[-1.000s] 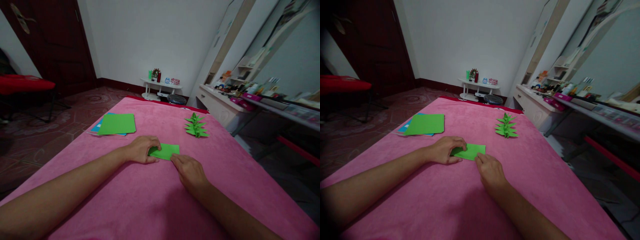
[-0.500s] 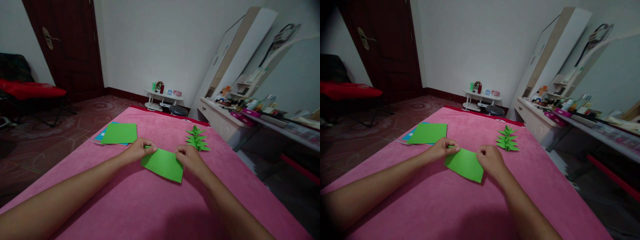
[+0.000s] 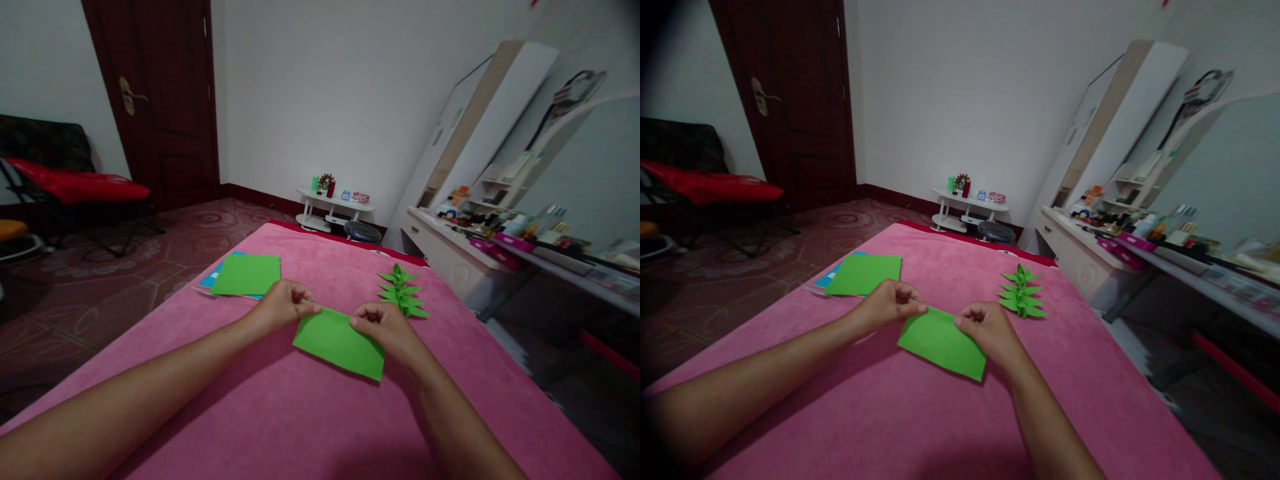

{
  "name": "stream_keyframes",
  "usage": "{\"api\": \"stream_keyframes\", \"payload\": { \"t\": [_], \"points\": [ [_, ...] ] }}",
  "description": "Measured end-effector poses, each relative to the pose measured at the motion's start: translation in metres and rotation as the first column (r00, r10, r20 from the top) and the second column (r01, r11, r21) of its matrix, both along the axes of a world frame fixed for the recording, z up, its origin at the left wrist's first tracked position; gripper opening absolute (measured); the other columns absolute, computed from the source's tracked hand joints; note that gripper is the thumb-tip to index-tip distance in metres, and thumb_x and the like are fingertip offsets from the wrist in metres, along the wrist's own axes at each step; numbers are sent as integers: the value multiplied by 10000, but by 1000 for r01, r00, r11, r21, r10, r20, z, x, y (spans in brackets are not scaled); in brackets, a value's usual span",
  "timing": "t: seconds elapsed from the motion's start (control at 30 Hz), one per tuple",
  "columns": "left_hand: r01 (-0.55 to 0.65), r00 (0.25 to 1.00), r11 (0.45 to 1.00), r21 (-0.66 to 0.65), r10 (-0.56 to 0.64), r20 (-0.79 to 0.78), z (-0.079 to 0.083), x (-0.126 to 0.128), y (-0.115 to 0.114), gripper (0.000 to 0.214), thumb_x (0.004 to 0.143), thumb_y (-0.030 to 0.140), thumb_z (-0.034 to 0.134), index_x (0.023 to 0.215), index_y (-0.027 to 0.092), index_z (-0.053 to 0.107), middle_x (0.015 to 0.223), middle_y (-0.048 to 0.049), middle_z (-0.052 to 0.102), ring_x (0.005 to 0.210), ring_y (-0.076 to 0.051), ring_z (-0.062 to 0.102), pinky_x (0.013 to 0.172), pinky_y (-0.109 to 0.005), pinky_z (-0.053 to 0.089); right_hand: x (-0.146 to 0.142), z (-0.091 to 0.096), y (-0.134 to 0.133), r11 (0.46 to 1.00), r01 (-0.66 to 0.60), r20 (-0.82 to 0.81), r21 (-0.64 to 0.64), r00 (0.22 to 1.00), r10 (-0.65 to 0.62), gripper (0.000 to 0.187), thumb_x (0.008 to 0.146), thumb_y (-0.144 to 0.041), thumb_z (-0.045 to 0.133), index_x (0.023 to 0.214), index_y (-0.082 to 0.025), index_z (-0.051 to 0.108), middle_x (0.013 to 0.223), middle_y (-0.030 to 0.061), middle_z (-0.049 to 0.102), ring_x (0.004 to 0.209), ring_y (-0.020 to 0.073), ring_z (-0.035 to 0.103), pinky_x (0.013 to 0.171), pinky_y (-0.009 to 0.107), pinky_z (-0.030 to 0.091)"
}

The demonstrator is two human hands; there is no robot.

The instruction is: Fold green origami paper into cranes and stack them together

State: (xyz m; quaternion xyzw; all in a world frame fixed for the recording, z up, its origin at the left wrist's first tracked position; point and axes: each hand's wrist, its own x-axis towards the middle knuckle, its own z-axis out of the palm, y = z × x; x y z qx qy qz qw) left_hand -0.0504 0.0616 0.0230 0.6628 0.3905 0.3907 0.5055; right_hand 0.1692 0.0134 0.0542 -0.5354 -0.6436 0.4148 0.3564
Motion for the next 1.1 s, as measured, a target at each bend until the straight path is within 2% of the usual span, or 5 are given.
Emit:
{"api": "stream_keyframes", "payload": {
  "t": [0.2,0.43,0.63,0.9,1.1],
  "points": [
    [11,985,969,-246,32,170,4,-2,-1,352,563,407,797,669,101,660,568,-19,633,469,-91,524,489,-211,375,3,-7,-1,971,-144,-94,-190,987,128,298,612,-392,743,653,-104,683,558,17,614,488,91,488,493,215,330],
    [152,957,845,-512,3,289,4,1,-13,453,615,468,769,899,127,680,805,-81,718,622,-142,654,583,-245,510,-9,-18,1,971,64,-306,-228,942,-134,305,535,-395,794,583,-125,660,499,-11,603,440,79,482,471,208,330],
    [239,962,815,-527,-125,243,-8,5,-19,405,628,397,783,882,92,704,777,-106,729,582,-109,655,539,-177,504,-8,-31,4,965,182,-364,-188,900,-241,307,549,-392,796,620,-118,675,528,2,628,455,89,498,478,212,354],
    [58,976,865,-498,56,210,-16,6,-13,238,689,296,752,796,93,689,705,-78,723,535,-91,641,465,-137,481,7,-39,6,949,0,-292,-316,952,-97,359,653,-466,734,651,-117,651,462,-23,544,384,55,426,407,182,305],
    [105,975,845,-524,17,223,-20,5,-12,229,731,300,720,837,98,693,759,-92,735,559,-97,659,468,-135,493,8,-46,8,952,-3,-265,-307,961,-82,365,644,-455,736,591,-107,639,491,13,595,383,46,442,395,173,307]
  ]
}}
